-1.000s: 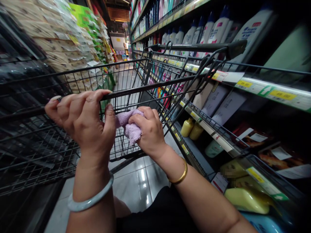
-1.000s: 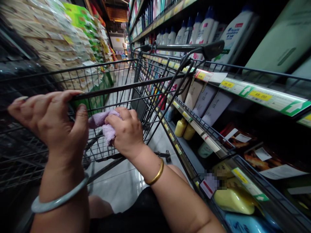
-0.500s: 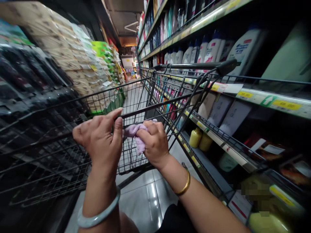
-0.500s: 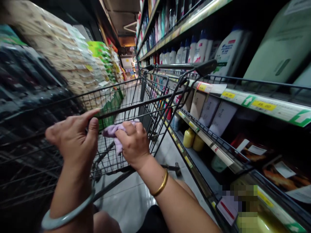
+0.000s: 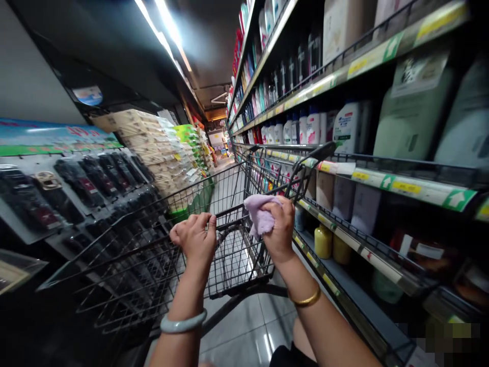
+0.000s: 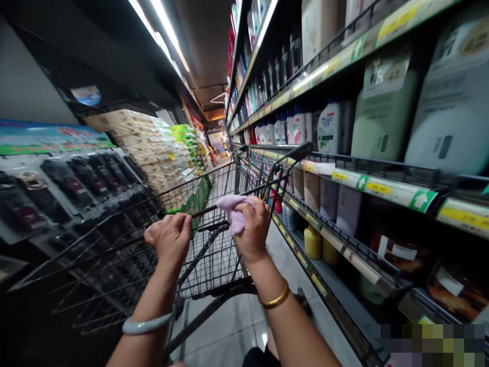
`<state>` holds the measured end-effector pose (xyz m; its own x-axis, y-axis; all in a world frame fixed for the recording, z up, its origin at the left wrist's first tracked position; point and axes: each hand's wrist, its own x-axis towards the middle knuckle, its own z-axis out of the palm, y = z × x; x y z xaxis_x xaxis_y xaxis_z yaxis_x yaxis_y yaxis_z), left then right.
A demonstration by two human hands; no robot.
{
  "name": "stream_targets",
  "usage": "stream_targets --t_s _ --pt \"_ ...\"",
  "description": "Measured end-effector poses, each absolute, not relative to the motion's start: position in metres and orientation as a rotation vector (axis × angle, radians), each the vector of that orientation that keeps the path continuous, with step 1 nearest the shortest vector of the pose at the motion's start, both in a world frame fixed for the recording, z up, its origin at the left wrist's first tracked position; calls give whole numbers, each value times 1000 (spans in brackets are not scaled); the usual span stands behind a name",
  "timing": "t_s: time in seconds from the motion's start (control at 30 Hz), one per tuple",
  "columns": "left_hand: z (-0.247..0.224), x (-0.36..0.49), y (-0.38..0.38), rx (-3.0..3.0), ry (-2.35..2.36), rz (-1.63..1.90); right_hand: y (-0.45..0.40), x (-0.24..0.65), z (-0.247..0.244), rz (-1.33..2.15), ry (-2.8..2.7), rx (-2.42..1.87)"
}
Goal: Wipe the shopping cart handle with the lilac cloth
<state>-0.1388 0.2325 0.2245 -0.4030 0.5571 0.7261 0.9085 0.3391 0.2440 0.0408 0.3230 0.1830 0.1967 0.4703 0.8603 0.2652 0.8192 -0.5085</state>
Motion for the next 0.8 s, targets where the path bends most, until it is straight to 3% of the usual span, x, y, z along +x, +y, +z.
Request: stream_targets --t_s 0.27,0.5,0.7,0.8 --pt "238 -145 233 -1323 -2145 -900 326 53 211 166 -1838 -744" --pt "240 -152 219 -1362 -2147 -932 323 79 268 -141 -1894 -752" --pt "239 -159 195 -1408 -2120 -929 287 49 258 -475 -2247 -429" --pt "241 -162 183 -1430 -2128 -908 270 57 274 -464 -2364 -365"
